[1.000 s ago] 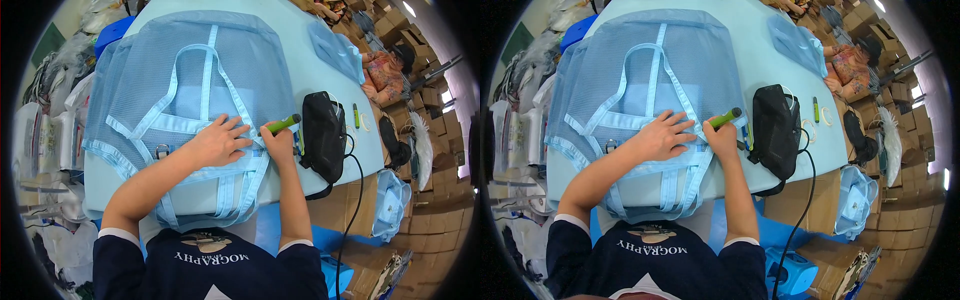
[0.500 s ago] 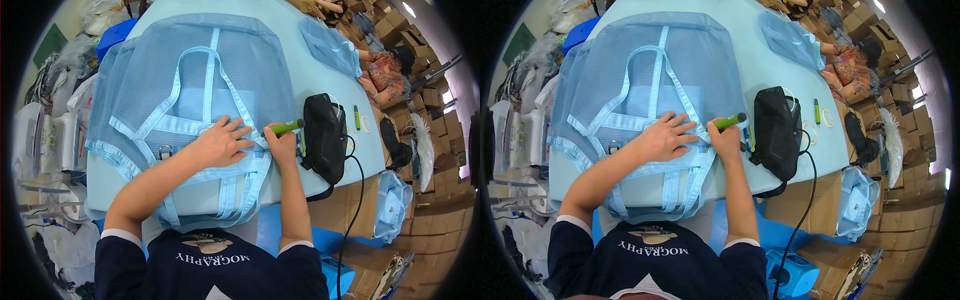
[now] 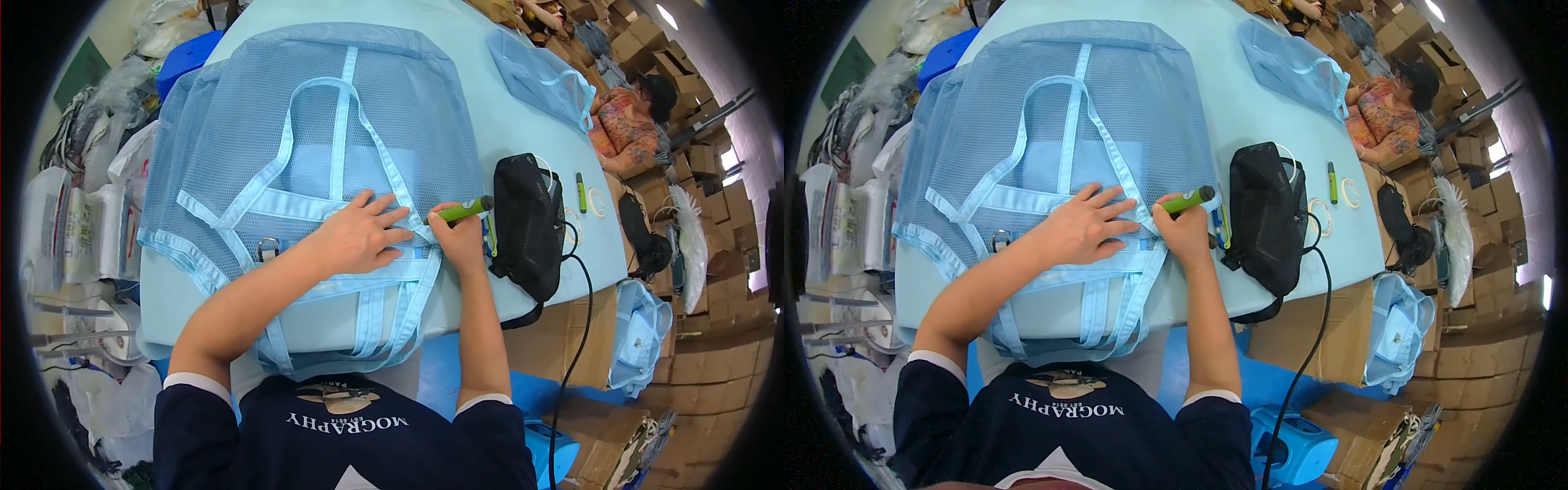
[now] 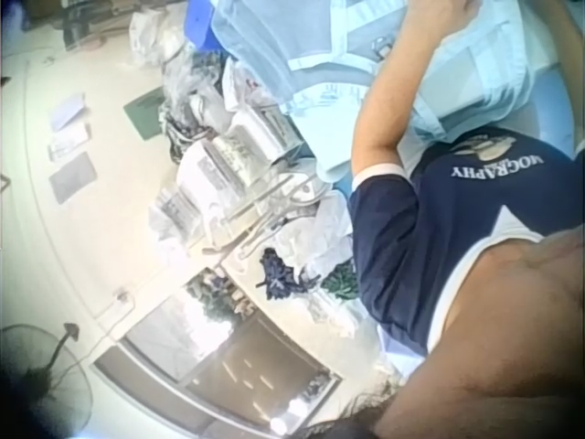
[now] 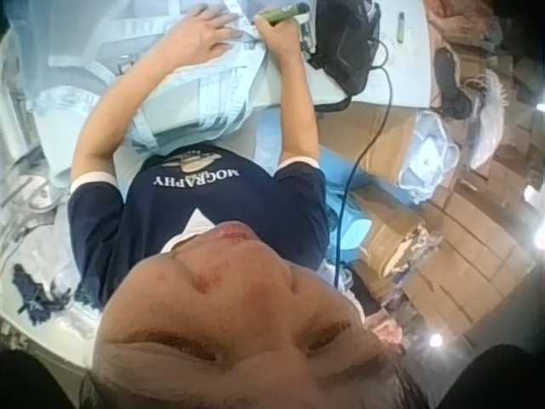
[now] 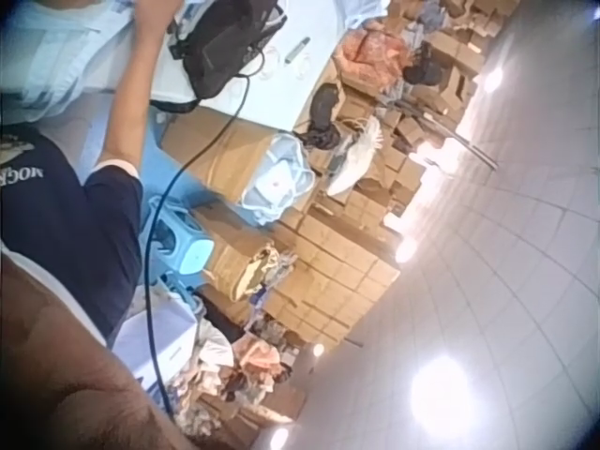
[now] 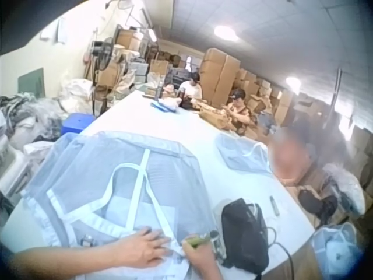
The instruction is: Assembling and finishing blue mesh bags using a hand-held heat sealing tool.
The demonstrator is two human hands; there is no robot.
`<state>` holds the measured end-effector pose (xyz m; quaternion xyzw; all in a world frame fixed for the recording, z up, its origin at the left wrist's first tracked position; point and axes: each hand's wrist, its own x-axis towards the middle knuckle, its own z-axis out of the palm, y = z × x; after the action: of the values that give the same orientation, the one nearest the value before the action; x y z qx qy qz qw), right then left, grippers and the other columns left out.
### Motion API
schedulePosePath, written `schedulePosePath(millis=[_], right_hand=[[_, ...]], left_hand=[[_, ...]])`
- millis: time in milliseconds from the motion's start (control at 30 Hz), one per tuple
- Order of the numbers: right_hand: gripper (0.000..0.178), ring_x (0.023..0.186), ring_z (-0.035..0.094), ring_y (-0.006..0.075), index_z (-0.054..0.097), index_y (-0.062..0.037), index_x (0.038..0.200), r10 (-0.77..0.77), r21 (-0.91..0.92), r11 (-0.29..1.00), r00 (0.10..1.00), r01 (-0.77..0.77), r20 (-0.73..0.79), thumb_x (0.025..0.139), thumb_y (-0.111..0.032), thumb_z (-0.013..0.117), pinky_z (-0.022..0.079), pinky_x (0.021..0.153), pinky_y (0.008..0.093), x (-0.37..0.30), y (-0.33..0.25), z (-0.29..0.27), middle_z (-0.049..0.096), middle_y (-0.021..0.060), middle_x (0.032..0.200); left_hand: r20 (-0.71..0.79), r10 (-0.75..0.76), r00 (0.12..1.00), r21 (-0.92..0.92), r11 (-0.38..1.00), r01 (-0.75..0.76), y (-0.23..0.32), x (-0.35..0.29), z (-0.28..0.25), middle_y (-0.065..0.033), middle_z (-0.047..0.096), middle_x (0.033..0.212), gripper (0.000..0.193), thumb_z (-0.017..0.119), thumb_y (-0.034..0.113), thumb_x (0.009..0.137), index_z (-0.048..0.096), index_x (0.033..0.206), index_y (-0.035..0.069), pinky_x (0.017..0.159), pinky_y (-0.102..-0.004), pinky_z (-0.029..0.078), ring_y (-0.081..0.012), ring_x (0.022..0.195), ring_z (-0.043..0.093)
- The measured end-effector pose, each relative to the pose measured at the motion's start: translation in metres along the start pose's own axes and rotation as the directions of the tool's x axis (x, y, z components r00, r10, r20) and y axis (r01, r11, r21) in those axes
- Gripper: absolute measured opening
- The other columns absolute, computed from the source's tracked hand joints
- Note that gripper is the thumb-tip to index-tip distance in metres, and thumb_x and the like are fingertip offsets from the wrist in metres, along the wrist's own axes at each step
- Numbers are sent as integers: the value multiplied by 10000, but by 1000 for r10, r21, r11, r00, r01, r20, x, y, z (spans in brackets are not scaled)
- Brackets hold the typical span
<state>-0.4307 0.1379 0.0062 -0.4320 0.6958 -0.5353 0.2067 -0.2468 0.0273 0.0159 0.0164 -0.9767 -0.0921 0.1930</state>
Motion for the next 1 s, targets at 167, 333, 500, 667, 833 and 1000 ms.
schedulePosePath(millis=[167, 333, 500, 667, 833, 1000], right_hand=[[144, 622, 566, 102, 641, 19, 841, 65, 38, 997, 997, -64, -39, 780, -109, 666, 442, 556, 260, 4, 6, -2, 634, 44, 711], [158, 629, 576, 112, 639, 19, 836, -19, -42, 999, 1000, 19, -8, 775, -123, 673, 447, 557, 272, 2, 0, 2, 638, 49, 716], [152, 587, 582, 125, 632, 25, 779, -6, 37, 999, 997, 9, -82, 766, -123, 664, 451, 542, 290, 1, 3, 5, 625, 64, 638], [141, 599, 575, 120, 627, 27, 787, -9, -142, 990, 1000, 5, -26, 769, -109, 662, 446, 553, 277, 5, -5, 4, 625, 62, 659], [134, 629, 556, 92, 626, 22, 812, 16, -110, 994, 1000, -16, -4, 777, -102, 664, 438, 570, 252, 7, 6, 0, 630, 39, 706], [141, 628, 548, 88, 628, 24, 814, 27, -65, 998, 1000, -28, -11, 772, -106, 665, 433, 569, 245, 4, -3, 5, 622, 38, 705]], left_hand=[[15, 0, 1000, -6, 1000, 0, 0, 1, 1, -108, 544, 1294, 339, 653, 282, 803, 637, 1118, 157, 1020, -478, 340, -318, 1227, 467], [7, -1, 1000, -10, 1000, 1, -1, -1, -2, -107, 545, 1291, 341, 657, 283, 798, 639, 1112, 151, 1013, -481, 345, -325, 1225, 464], [-2, 8, 1000, -3, 1000, -8, -1, 2, 0, -105, 546, 1292, 340, 655, 284, 800, 639, 1110, 147, 1013, -483, 344, -326, 1224, 466], [2, 5, 1000, 4, 1000, -5, -1, 0, 1, -106, 542, 1297, 347, 651, 286, 804, 634, 1121, 148, 1019, -481, 338, -327, 1228, 462], [17, -8, 1000, -15, 1000, 9, 0, 2, 1, -102, 537, 1309, 342, 642, 292, 813, 634, 1126, 153, 1030, -481, 330, -322, 1245, 451], [17, -13, 1000, -9, 1000, 13, -1, 0, -1, -99, 539, 1305, 340, 641, 293, 814, 635, 1123, 153, 1029, -480, 331, -320, 1240, 455]])
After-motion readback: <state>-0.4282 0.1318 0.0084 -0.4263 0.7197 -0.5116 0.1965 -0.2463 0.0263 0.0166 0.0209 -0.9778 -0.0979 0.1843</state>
